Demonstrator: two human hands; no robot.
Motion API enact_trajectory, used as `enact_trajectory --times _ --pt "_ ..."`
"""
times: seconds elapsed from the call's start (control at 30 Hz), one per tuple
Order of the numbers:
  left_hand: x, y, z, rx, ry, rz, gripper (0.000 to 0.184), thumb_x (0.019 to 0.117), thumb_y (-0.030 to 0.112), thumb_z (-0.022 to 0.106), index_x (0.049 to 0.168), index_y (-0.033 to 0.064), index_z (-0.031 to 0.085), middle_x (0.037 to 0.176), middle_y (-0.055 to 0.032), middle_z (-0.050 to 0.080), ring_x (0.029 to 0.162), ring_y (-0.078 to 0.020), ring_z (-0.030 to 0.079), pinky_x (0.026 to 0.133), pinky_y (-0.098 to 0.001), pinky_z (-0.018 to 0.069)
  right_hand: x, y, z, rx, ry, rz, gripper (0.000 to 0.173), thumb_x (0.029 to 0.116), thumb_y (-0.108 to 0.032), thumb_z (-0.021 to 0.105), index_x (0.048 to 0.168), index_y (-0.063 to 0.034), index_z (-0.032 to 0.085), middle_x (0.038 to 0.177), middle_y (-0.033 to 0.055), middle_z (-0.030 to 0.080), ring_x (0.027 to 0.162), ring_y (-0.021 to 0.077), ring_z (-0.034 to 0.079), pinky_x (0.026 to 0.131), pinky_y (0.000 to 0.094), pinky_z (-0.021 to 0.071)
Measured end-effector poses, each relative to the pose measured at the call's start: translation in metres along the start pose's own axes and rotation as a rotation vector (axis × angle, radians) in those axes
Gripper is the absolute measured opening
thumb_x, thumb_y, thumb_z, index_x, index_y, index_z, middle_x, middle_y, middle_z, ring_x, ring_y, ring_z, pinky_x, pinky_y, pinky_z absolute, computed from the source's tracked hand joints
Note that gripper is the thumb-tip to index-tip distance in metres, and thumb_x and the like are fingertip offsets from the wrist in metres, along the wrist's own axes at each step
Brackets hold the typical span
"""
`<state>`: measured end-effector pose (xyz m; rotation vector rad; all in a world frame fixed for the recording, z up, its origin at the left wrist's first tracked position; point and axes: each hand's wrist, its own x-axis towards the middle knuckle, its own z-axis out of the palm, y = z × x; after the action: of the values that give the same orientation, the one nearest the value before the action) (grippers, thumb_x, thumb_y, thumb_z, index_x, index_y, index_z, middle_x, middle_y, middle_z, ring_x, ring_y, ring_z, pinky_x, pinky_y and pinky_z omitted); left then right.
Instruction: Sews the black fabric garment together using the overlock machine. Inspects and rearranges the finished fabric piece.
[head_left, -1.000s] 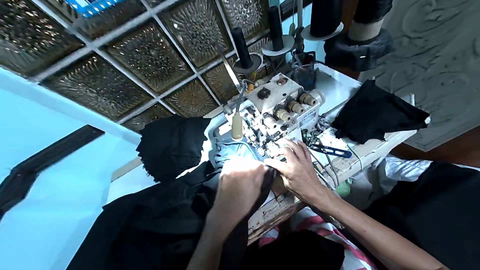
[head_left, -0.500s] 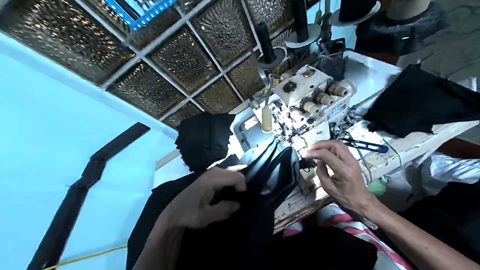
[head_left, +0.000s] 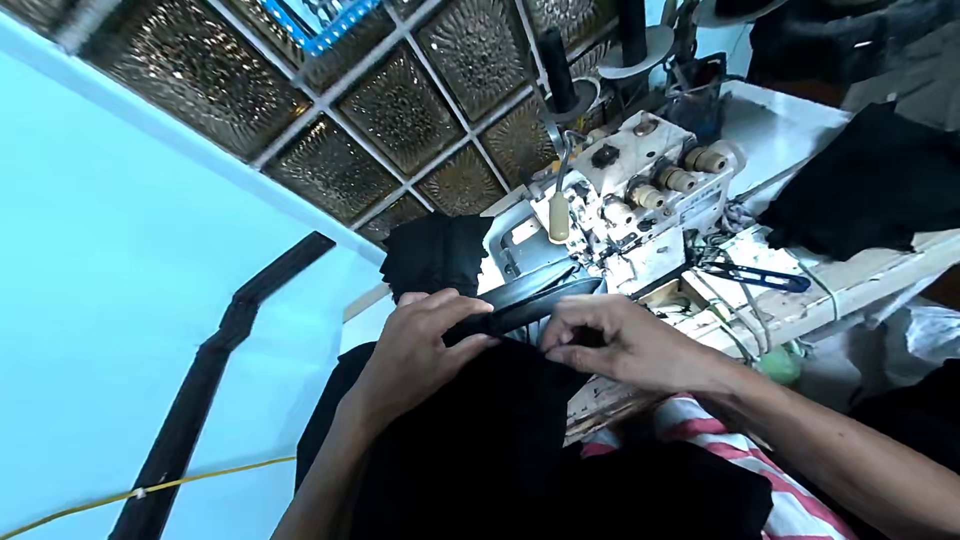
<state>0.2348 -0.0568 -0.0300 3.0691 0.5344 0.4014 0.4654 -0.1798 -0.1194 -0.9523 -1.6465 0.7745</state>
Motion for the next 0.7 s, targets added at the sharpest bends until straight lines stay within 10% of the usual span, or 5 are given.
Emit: enact_trajectory --times 0.23,0.43,0.7 --pt "0.002 -0.006 -0.001 0.132 0.002 0.032 0.036 0.0908 0.035 0.068 0.115 0.0098 0.077 0.08 -0.005 0.062 0.072 -0.0205 0.059 0.079 -0.0474 0.0436 0.001 0.024 -0.017 -0.247 0.021 0.053 0.016 0.0988 -0.022 0.066 0.105 -0.0082 0.073 0.077 -0.0014 0.062 0.067 0.0063 0.056 0.065 0.0257 0.048" --pt "-0.002 -0.003 0.001 0.175 -0.008 0.038 0.037 0.0913 0.039 0.066 0.108 0.0093 0.079 0.076 -0.0039 0.058 0.069 -0.019 0.056 0.079 -0.0451 0.0422 0.018 0.047 -0.003 -0.475 0.228 -0.172 0.012 0.0913 -0.018 0.07 0.098 -0.012 0.079 0.107 0.0084 0.071 0.108 0.0252 0.065 0.093 0.0452 0.051" --pt "-0.009 0.005 -0.007 -0.009 -0.024 0.063 0.024 0.0892 0.033 0.069 0.091 0.0114 0.079 0.077 0.0019 0.059 0.075 -0.0083 0.056 0.084 -0.0327 0.042 0.037 0.045 0.006 -0.405 0.168 -0.197 0.021 0.0821 -0.022 0.081 0.09 -0.0058 0.07 0.087 0.0094 0.066 0.082 0.0223 0.065 0.072 0.0402 0.0519"
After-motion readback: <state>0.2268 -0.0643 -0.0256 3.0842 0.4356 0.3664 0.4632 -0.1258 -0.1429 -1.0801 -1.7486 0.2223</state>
